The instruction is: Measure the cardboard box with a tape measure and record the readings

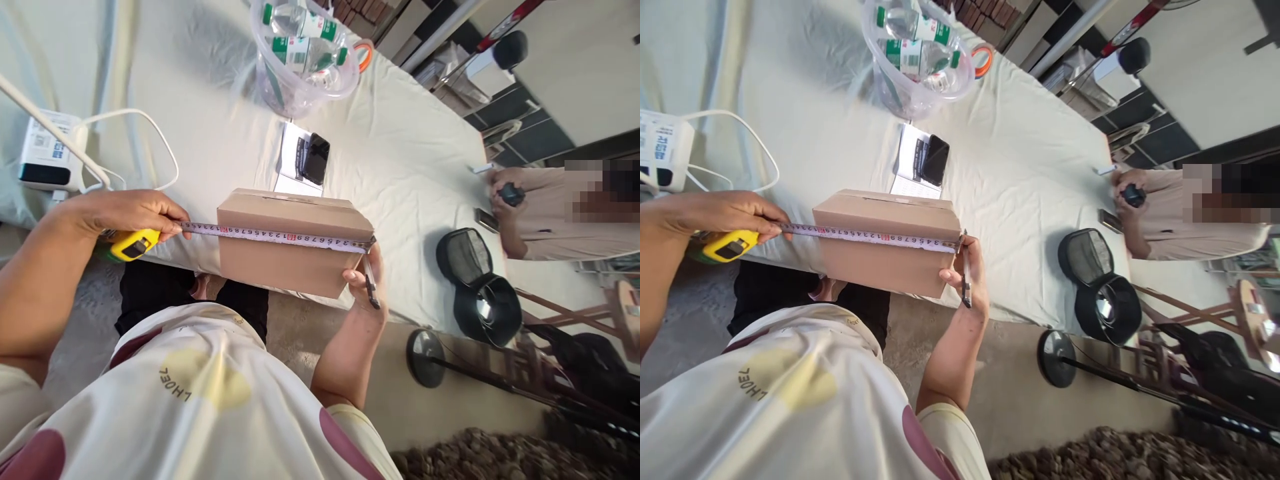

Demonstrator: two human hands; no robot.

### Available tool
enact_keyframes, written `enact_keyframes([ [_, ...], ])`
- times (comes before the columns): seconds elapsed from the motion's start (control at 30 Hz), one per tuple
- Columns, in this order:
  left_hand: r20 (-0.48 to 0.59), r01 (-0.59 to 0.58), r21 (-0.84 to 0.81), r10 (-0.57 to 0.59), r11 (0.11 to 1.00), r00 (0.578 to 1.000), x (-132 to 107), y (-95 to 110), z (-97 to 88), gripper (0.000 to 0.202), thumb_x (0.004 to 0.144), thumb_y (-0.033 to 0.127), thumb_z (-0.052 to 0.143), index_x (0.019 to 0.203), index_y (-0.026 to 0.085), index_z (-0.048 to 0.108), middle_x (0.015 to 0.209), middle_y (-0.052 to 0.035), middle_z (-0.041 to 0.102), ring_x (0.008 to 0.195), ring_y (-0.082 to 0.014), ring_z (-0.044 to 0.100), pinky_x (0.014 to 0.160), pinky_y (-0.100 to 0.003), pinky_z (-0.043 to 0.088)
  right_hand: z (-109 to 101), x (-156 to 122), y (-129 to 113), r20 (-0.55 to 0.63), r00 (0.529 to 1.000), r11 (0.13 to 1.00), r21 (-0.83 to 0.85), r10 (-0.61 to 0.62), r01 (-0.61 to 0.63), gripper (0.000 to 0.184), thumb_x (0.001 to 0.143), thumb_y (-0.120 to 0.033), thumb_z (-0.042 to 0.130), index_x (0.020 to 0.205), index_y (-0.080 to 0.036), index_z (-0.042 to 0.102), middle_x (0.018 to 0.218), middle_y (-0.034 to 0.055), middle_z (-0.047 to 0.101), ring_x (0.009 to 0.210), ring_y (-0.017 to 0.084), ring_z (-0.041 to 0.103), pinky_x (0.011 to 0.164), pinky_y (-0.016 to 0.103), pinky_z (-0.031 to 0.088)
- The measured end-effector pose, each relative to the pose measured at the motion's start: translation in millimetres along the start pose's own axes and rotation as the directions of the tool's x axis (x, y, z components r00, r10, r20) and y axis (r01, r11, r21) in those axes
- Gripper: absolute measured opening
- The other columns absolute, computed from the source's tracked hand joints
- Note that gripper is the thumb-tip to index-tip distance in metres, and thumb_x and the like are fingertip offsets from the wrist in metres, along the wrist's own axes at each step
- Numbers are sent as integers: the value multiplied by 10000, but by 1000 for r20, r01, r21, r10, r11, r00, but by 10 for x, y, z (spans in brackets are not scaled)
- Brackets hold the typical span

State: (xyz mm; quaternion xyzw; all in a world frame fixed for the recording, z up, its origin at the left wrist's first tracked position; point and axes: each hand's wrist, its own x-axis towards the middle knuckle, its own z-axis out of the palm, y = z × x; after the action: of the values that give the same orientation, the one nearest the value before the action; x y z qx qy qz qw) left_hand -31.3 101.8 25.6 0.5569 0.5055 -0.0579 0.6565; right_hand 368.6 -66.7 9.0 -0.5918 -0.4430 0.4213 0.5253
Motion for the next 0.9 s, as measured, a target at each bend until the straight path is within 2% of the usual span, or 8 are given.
enact_keyframes([
  [0.1, 39, -33, -25, 34, 999, 999, 7, -81, 125, 188, 872, 63, 593, 840, 70, 779, 529, 49, 631, 479, -74, 552, 476, -140, 341, 26, 35, 40, 2, 998, 998, -5, -67, 67, 500, 622, -578, 850, 1005, -356, 618, 1121, 35, 694, 1082, 291, 678, 884, 476, 615],
  [0.23, 155, -102, -222, 139, 970, 978, 21, -251, 453, 191, 868, 99, 592, 884, 65, 779, 535, 30, 643, 504, -77, 554, 506, -167, 353, 117, 123, 106, -113, 987, 991, 51, -116, 122, 440, 675, -574, 834, 971, -329, 620, 1013, -16, 696, 975, 229, 692, 863, 421, 598],
  [0.3, 128, -116, -384, 177, 916, 976, 45, -336, 655, 230, 896, 134, 543, 905, 93, 768, 555, 27, 651, 504, -70, 557, 515, -182, 344, 198, 177, 133, -164, 978, 984, 105, -127, 145, 438, 677, -564, 840, 949, -318, 601, 958, -25, 679, 928, 211, 679, 827, 402, 591],
  [0.4, 91, -72, -616, 162, 784, 983, 46, -378, 932, 125, 864, 185, 627, 830, 132, 735, 565, 8, 638, 533, -109, 587, 544, -216, 407, 359, 258, 181, -200, 963, 972, 114, -180, 206, 433, 708, -560, 813, 955, -315, 556, 971, -21, 660, 939, 208, 665, 841, 407, 574],
  [0.5, 105, -18, -694, 126, 720, 986, -6, -332, 1112, 78, 817, 218, 725, 805, 142, 718, 608, -18, 640, 551, -132, 580, 542, -231, 442, 540, 340, 245, -237, 940, 958, 89, -245, 272, 417, 749, -530, 790, 977, -319, 512, 950, -28, 637, 940, 199, 658, 878, 409, 556],
  [0.6, 101, -16, -698, 120, 716, 988, -51, -306, 1184, 85, 797, 229, 738, 809, 148, 714, 637, -34, 645, 546, -135, 566, 527, -232, 439, 710, 440, 290, -281, 922, 944, 121, -265, 308, 440, 744, -501, 804, 982, -306, 490, 938, -32, 619, 929, 181, 650, 885, 391, 553],
  [0.7, 83, -21, -663, 102, 748, 991, -63, -338, 1195, 114, 784, 247, 746, 825, 149, 705, 641, -33, 636, 545, -139, 566, 522, -232, 433, 867, 557, 270, -325, 909, 941, 127, -260, 314, 446, 746, -517, 789, 960, -293, 467, 909, -33, 606, 896, 175, 650, 873, 382, 558],
  [0.9, -49, -49, -647, 22, 761, 999, -82, -407, 1191, 165, 830, 293, 696, 952, 182, 674, 703, -17, 649, 608, -164, 617, 553, -243, 462, 1177, 762, 117, -431, 890, 931, 245, -146, 271, 518, 682, -488, 838, 918, -279, 426, 924, -40, 630, 918, 152, 679, 915, 363, 559],
])
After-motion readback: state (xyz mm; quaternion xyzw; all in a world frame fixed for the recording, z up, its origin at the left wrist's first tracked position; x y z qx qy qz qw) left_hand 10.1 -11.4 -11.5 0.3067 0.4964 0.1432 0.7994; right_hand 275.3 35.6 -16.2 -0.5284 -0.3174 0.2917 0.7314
